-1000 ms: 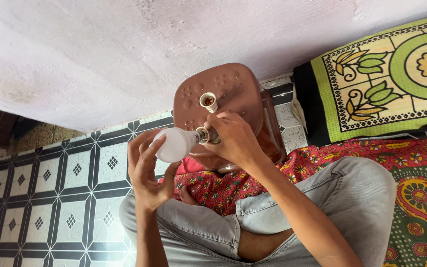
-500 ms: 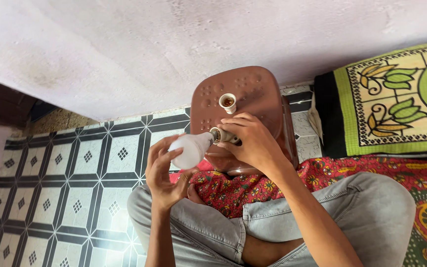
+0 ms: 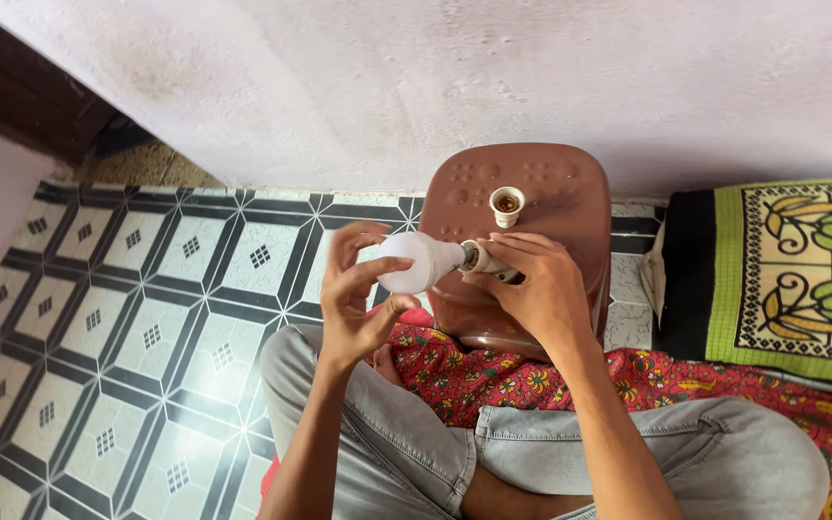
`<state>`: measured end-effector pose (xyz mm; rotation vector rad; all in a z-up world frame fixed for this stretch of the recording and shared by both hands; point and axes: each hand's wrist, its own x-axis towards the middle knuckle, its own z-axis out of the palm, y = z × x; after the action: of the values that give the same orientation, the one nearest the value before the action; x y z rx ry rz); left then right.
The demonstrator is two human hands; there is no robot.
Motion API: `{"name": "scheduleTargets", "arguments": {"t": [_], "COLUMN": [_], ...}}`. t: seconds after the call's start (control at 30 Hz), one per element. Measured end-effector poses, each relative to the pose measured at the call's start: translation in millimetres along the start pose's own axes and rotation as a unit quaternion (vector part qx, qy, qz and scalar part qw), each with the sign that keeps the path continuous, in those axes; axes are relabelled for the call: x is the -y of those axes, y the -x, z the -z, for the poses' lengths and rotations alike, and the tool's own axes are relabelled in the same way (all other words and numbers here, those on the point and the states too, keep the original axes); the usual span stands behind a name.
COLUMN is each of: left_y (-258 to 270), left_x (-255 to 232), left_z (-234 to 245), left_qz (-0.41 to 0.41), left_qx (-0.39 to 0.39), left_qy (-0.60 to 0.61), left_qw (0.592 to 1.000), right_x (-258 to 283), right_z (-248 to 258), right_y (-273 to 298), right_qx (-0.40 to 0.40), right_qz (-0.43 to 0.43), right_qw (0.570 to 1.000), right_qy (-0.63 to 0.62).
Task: The person sits on the floor and repeatedly screws white LED light bulbs into small white sockets placed on a brown plastic stool. They handle the bulbs and sockets one at a time, tightening and loosening them multiple times.
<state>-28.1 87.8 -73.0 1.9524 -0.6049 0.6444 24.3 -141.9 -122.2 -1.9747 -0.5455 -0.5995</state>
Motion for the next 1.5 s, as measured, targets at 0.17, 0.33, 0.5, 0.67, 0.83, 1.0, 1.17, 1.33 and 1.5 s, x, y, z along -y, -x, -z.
{"name": "scheduleTargets", "arguments": {"t": [0.17, 0.33, 0.5, 0.67, 0.83, 1.0, 1.17, 1.33, 1.5], "left_y": [-3, -9, -16, -15, -18, -21, -25, -20, -28], "left_x": [-6, -9, -4, 1, -5, -14, -21, -27, -32], "left_z": [6, 17, 15, 0, 1, 0, 0, -4, -4], "left_qz": [0.028, 0.066, 0.019, 0.059, 0.060, 0.036, 0.042, 0.020, 0.025], "left_qx": [0.029, 0.079, 0.089, -0.038, -0.029, -0.021, -0.022, -0.017, -0.007], "left_qy": [0.119, 0.165, 0.154, -0.001, 0.012, -0.147, -0.144, -0.155, -0.146], "left_qw": [0.992, 0.981, 0.984, 0.998, 0.998, 0.988, 0.988, 0.988, 0.989], "right_x": [4, 5, 10, 13, 11, 6, 5, 3, 5], "right_z": [-1, -1, 0, 1, 0, -2, -3, -4, -3], "right_y": [-1, -1, -3, -2, -4, -2, -2, -1, -3], "right_qx": [-0.019, -0.020, 0.000, 0.009, 0.009, 0.004, 0.011, 0.004, -0.002], "right_qz": [0.004, 0.029, 0.028, 0.017, 0.019, 0.022, 0.014, 0.028, 0.025], "right_qw": [1.000, 0.999, 0.999, 1.000, 1.000, 0.999, 0.999, 0.999, 0.999], "right_qy": [-0.006, -0.025, -0.019, -0.011, 0.004, 0.026, 0.032, 0.042, 0.044]}}
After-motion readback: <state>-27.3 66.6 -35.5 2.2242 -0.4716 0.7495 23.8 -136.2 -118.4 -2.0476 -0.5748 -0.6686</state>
